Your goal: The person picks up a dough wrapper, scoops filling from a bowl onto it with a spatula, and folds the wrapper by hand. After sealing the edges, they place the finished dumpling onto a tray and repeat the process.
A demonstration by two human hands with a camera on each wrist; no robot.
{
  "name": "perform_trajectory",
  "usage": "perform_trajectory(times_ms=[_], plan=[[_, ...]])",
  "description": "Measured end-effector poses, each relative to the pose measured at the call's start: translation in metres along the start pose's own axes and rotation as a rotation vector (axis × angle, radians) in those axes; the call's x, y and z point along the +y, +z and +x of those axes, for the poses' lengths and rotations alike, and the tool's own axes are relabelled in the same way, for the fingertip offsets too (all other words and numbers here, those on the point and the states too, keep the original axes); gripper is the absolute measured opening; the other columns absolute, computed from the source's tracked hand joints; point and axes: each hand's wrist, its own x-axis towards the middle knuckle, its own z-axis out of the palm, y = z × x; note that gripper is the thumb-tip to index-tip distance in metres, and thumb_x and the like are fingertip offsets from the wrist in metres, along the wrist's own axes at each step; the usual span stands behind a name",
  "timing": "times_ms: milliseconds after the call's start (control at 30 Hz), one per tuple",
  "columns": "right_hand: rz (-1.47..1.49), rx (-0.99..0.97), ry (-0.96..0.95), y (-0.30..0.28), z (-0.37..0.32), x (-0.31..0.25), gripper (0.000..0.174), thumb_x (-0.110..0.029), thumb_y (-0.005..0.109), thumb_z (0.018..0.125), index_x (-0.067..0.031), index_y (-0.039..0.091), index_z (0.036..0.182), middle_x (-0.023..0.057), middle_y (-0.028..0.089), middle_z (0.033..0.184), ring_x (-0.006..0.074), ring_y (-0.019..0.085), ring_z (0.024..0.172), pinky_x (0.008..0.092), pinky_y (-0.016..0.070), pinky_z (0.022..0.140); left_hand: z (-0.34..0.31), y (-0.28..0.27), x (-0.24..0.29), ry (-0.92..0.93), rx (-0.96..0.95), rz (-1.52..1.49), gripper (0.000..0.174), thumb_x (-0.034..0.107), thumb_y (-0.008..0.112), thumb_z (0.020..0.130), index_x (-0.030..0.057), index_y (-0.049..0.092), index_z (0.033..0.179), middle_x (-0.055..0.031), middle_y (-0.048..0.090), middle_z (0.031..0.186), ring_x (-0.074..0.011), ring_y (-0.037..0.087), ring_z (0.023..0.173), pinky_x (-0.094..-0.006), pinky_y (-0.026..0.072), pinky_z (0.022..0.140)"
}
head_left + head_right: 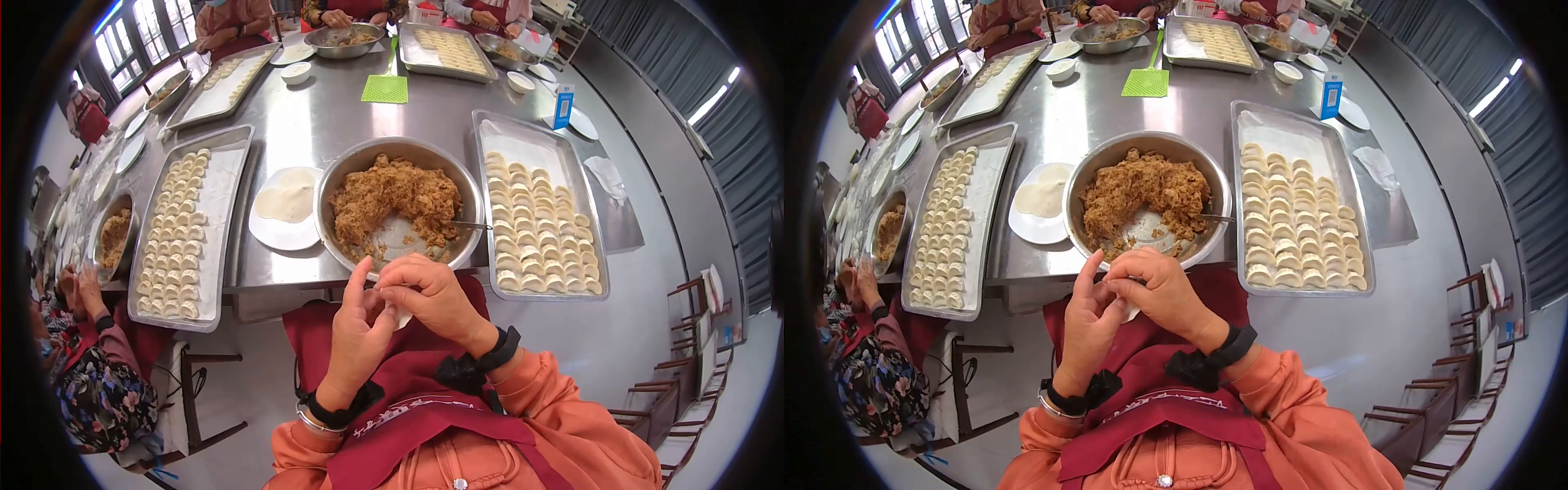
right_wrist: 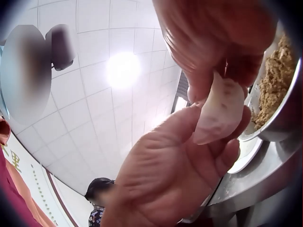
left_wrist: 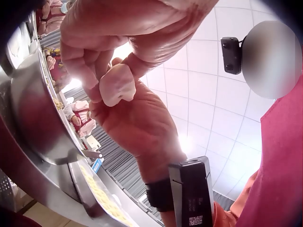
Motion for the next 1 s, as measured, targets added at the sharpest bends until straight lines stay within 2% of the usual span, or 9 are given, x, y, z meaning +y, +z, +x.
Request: perform_trajectory(times_ms=[100,167,400,467,600,667,700,800,1000], plan=[[-0.009,0.057,0.010,0.002,-0.001,0.000,0.010,-0.009,0.064,0.076,-0.0040,0.064,0.084,0.0066,0.063,0.083,0.0221,0.055,0.079,0.0319,0.0431,0.076,0.000,0.001,-0.002,-0.014,-0.005,-0.018,0.064,-0.005,0.050,0.085,0.0003,0.018,0.140,-0.0121,0.056,0.108,-0.0131,0.056,0.097,-0.0239,0.0467,0.080],[-0.023,0.027,0.031,0.001,-0.002,0.001,0.011,-0.007,0.064,0.078,-0.0027,0.066,0.087,0.0053,0.062,0.089,0.0166,0.056,0.084,0.0283,0.0445,0.076,0.001,0.001,-0.003,-0.017,-0.006,-0.038,0.064,-0.006,0.050,0.085,0.0003,0.018,0.140,-0.0124,0.056,0.109,-0.0131,0.056,0.096,-0.0238,0.0467,0.080],[0.118,0.085,0.153,0.006,0.000,-0.005,0.012,-0.008,0.065,0.077,-0.0031,0.065,0.088,0.0050,0.063,0.089,0.0156,0.056,0.083,0.0279,0.0452,0.075,0.002,0.003,0.003,-0.016,-0.008,-0.084,0.064,-0.005,0.052,0.085,0.0013,0.019,0.140,-0.0115,0.054,0.110,-0.0134,0.056,0.097,-0.0244,0.0481,0.080],[-0.068,-0.005,-0.071,0.003,-0.001,0.009,0.021,-0.009,0.066,0.076,-0.0033,0.064,0.096,0.0064,0.061,0.097,0.0158,0.057,0.086,0.0275,0.0451,0.078,0.002,0.003,0.003,-0.030,-0.008,-0.069,0.064,-0.005,0.052,0.085,0.0015,0.020,0.140,-0.0111,0.054,0.110,-0.0138,0.056,0.097,-0.0248,0.0485,0.080],[-0.070,-0.019,-0.061,0.002,-0.002,0.003,0.022,-0.008,0.066,0.076,-0.0036,0.063,0.097,0.0073,0.060,0.102,0.0169,0.057,0.088,0.0277,0.0449,0.080,0.004,0.006,-0.001,-0.024,0.014,-0.144,0.063,-0.005,0.053,0.085,0.0020,0.021,0.139,-0.0108,0.054,0.109,-0.0139,0.057,0.095,-0.0248,0.0489,0.079],[0.090,0.112,0.124,0.006,-0.002,-0.012,0.014,-0.007,0.066,0.077,-0.0040,0.065,0.091,0.0070,0.061,0.103,0.0195,0.056,0.091,0.0295,0.0449,0.080,0.006,0.007,0.001,-0.010,0.027,-0.209,0.063,-0.004,0.054,0.085,0.0022,0.022,0.139,-0.0106,0.054,0.109,-0.0136,0.057,0.094,-0.0247,0.0489,0.079],[0.091,0.112,0.123,0.008,-0.001,-0.012,0.014,-0.007,0.066,0.077,-0.0040,0.065,0.091,0.0070,0.061,0.103,0.0195,0.056,0.091,0.0295,0.0449,0.080,0.006,0.007,0.005,-0.025,0.034,-0.273,0.062,-0.003,0.054,0.086,0.0024,0.023,0.139,-0.0099,0.055,0.108,-0.0130,0.056,0.093,-0.0239,0.0487,0.078],[0.099,0.250,0.000,0.009,-0.001,-0.007,0.011,-0.008,0.062,0.075,-0.0049,0.064,0.085,0.0071,0.062,0.097,0.0238,0.053,0.096,0.0326,0.0417,0.084,0.006,0.010,0.008,-0.028,0.050,-0.355,0.059,-0.001,0.055,0.086,0.0021,0.025,0.137,-0.0080,0.056,0.105,-0.0117,0.056,0.091,-0.0226,0.0482,0.076],[-0.156,0.098,-0.200,0.002,0.001,-0.005,0.014,-0.006,0.063,0.074,-0.0047,0.065,0.088,0.0069,0.062,0.101,0.0259,0.051,0.101,0.0354,0.0401,0.089,0.007,0.002,-0.003,-0.048,-0.024,-0.235,0.039,0.003,0.054,0.089,-0.0007,0.042,0.126,-0.0055,0.057,0.103,-0.0102,0.056,0.090,-0.0221,0.0475,0.075]])
